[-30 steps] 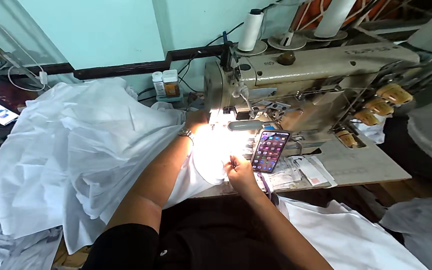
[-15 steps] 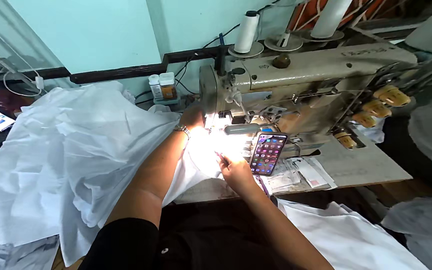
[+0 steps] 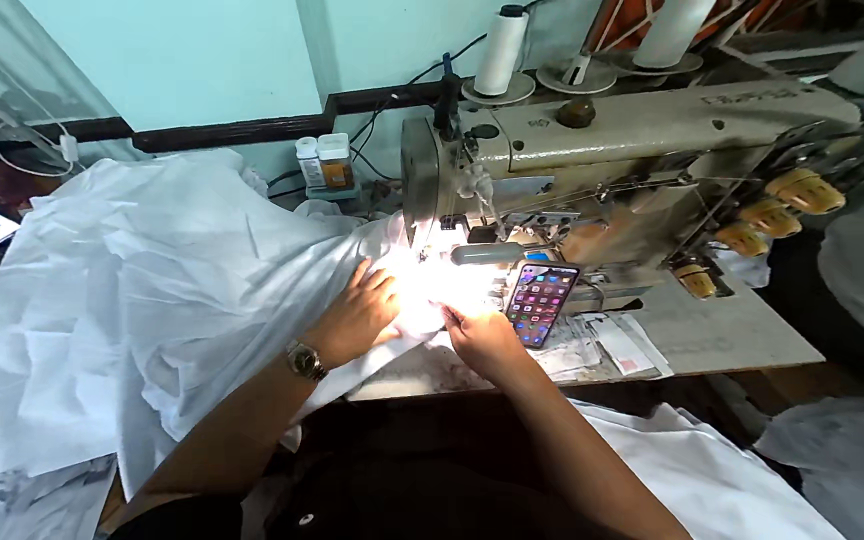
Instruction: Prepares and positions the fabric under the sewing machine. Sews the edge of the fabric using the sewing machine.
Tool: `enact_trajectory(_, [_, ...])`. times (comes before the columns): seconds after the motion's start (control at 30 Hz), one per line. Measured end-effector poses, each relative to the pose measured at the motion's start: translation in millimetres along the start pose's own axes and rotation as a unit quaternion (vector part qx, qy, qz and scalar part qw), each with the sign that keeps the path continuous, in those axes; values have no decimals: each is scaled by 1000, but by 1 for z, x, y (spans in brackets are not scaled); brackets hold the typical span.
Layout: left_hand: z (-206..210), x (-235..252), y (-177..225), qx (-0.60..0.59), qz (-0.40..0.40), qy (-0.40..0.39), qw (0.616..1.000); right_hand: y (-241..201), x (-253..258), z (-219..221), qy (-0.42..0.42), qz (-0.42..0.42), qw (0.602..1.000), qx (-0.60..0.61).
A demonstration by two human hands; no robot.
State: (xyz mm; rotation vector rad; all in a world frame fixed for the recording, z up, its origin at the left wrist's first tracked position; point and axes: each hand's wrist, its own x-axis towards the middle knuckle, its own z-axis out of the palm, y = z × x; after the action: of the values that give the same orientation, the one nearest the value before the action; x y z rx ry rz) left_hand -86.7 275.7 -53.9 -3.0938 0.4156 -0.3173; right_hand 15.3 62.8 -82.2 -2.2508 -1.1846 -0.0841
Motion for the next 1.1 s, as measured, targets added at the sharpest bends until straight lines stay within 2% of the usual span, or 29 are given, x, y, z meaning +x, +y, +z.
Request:
enact_trajectory(0.07, [-18,-13,8,0,-1,7,1000,0,2,-10,-30,-6,999,-18])
enact_trajectory(0.13, [-40,-27,26,-107,38,7,994,4,-1,-7,2,-45,999,-19])
enact_trajectory(0.2, [-52,-32,47,-301,129,-21,944,12,-7,3,69,-98,993,-13])
enact_trajectory(0.27, [-50,-29,59,-379,154,-46,911,12,-20,6,90,-130,987,24])
enact_trajectory(0.3, [-46,-26,60,-379,141,-41,914,11,-30,5,80,-143,985,52])
enact_trajectory(0.37, [-36,-20,57,-317,76,5,945,12,-47,1,39,-164,980,107])
enact_trajectory(0.43, [-18,-12,54,-164,-37,46,985,14,-57,-4,11,-180,974,139])
enact_trajectory(0.5, [-4,-2,52,-54,-152,13,987,14,-61,-10,25,-195,969,153])
enact_trajectory(0.53, [-1,1,51,-19,-179,5,984,14,-62,-13,40,-203,966,153])
enact_trajectory(0.63, [-2,-1,61,27,-188,20,981,19,-68,-12,58,-197,967,149])
enact_trajectory(0.73, [1,-6,66,-2,-189,-10,982,25,-70,-6,53,-169,974,144])
enact_trajectory(0.83, [6,-1,52,-34,-189,-26,981,21,-60,-6,62,-159,976,132])
enact_trajectory(0.97, [19,14,17,-61,-182,30,981,21,-32,-5,57,-137,984,95])
enact_trajectory(1.1, [19,29,-9,-83,-139,101,982,25,-12,-1,49,-114,989,86])
